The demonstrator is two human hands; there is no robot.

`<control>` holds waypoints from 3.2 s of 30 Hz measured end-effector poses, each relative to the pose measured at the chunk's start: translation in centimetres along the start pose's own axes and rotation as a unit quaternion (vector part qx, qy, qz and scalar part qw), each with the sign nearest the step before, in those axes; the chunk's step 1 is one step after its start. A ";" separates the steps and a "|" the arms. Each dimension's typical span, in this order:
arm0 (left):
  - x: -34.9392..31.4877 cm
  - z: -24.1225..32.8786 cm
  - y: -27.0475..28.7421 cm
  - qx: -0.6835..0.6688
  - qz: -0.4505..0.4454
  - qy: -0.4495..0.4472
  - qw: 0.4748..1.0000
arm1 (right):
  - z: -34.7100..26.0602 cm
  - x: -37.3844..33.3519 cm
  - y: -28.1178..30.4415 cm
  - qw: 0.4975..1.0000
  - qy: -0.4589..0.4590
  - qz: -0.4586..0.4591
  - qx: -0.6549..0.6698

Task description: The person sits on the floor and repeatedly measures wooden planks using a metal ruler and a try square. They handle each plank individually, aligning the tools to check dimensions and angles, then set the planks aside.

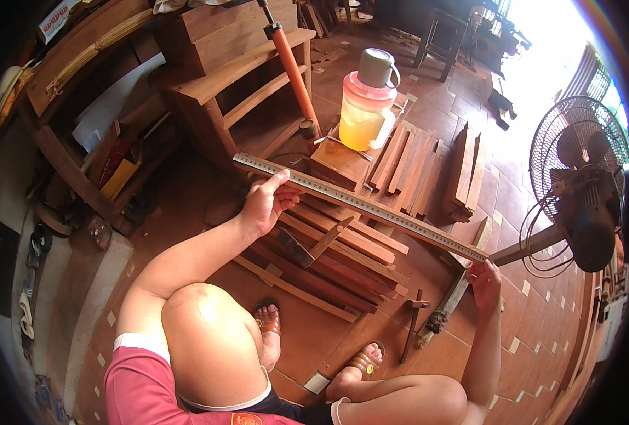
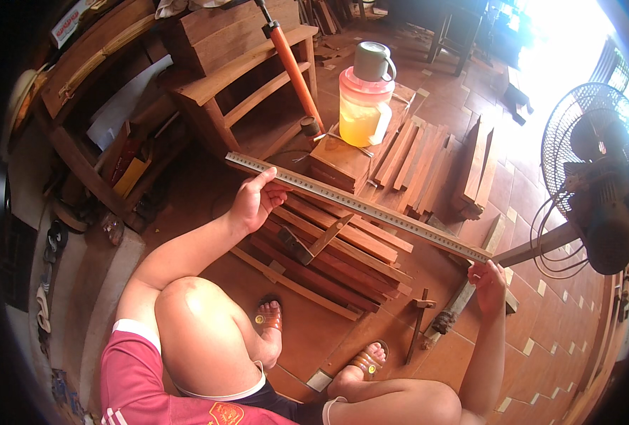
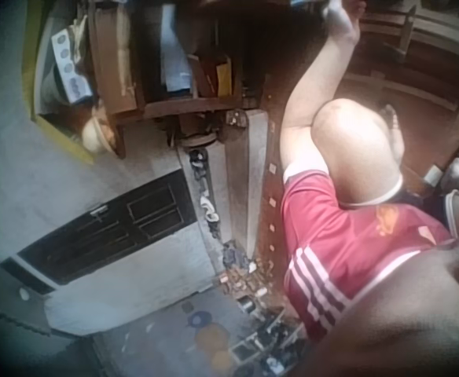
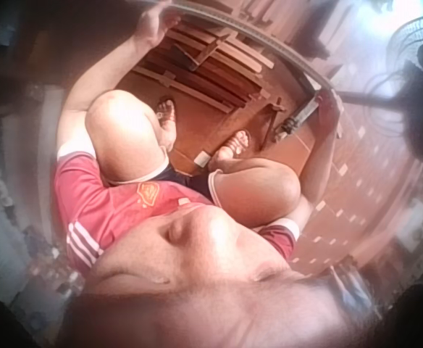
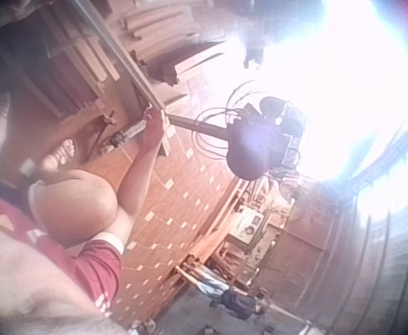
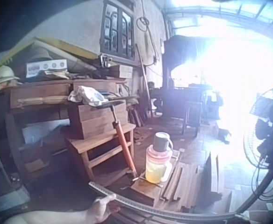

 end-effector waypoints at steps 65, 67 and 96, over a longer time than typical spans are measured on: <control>-10.2 1.5 -12.3 0.499 -0.372 -0.140 0.770 | -21.6 -8.0 -11.4 0.922 0.235 0.113 -0.286; -10.1 1.9 -12.1 0.481 -0.370 -0.143 0.782 | -23.3 -9.0 -7.1 0.891 0.273 0.232 -0.279; -5.5 -5.5 25.0 0.080 0.127 0.027 0.988 | -18.0 -21.8 27.1 0.742 0.266 0.615 0.012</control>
Point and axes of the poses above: each hand's wrist, its own x-axis towards the middle knuckle, its own y-axis out of the back of the hand, z = x × y, the point moved 7 cm from there along x, towards the middle knuckle, and after that the axes turned 5 degrees about z, right-handed, at the moved point
